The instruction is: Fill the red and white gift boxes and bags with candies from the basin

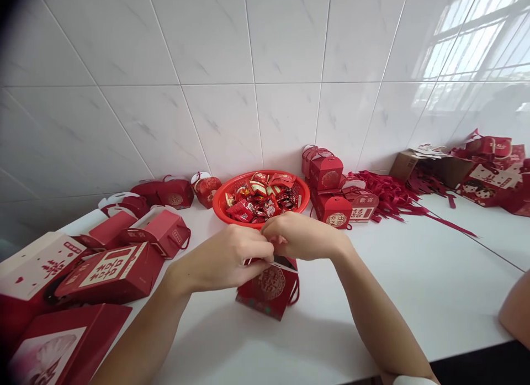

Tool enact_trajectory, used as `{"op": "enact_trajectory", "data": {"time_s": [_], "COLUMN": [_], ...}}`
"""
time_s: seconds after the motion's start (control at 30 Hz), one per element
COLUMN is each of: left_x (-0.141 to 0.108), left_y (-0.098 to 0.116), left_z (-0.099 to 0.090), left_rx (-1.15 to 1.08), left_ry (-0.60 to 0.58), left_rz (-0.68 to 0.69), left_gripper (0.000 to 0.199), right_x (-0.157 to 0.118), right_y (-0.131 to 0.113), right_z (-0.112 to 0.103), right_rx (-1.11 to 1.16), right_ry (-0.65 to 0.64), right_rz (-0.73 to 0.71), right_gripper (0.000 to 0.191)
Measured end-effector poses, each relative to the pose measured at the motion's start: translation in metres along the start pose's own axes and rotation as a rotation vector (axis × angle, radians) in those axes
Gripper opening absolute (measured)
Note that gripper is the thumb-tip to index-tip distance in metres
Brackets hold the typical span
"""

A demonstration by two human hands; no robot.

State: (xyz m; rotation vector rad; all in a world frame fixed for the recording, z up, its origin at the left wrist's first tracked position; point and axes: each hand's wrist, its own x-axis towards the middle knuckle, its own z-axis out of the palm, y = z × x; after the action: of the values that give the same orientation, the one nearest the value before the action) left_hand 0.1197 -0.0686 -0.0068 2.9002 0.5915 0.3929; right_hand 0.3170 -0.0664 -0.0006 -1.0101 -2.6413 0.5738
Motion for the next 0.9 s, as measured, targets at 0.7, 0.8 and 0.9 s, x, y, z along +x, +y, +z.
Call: {"op": "enact_trajectory", "data": {"time_s": [0.7, 0.8, 0.9], "left_x": [-0.008, -0.009, -0.007], "left_y": [0.015, 0.016, 0.017], "left_z": [0.0, 0.006, 0.012], "left_rx": [-0.024, -0.019, -0.058], "left_ry": [-0.367, -0.434, -0.435], "left_rz": [-0.182, -0.2, -0.14], "left_gripper": [0.021, 0.023, 0.017], "right_x": [0.005, -0.007, -0.014], "right_y": [0.009, 0.005, 0.001], "right_z": [0.006, -0.002, -0.006], "right_rx": [-0.02, -0.063, -0.079], "right_ry": [-0.232, -0.241, -0.233], "right_rz": [0.133, 0.214, 0.256], "right_gripper": [0.017, 0.015, 0.008]}}
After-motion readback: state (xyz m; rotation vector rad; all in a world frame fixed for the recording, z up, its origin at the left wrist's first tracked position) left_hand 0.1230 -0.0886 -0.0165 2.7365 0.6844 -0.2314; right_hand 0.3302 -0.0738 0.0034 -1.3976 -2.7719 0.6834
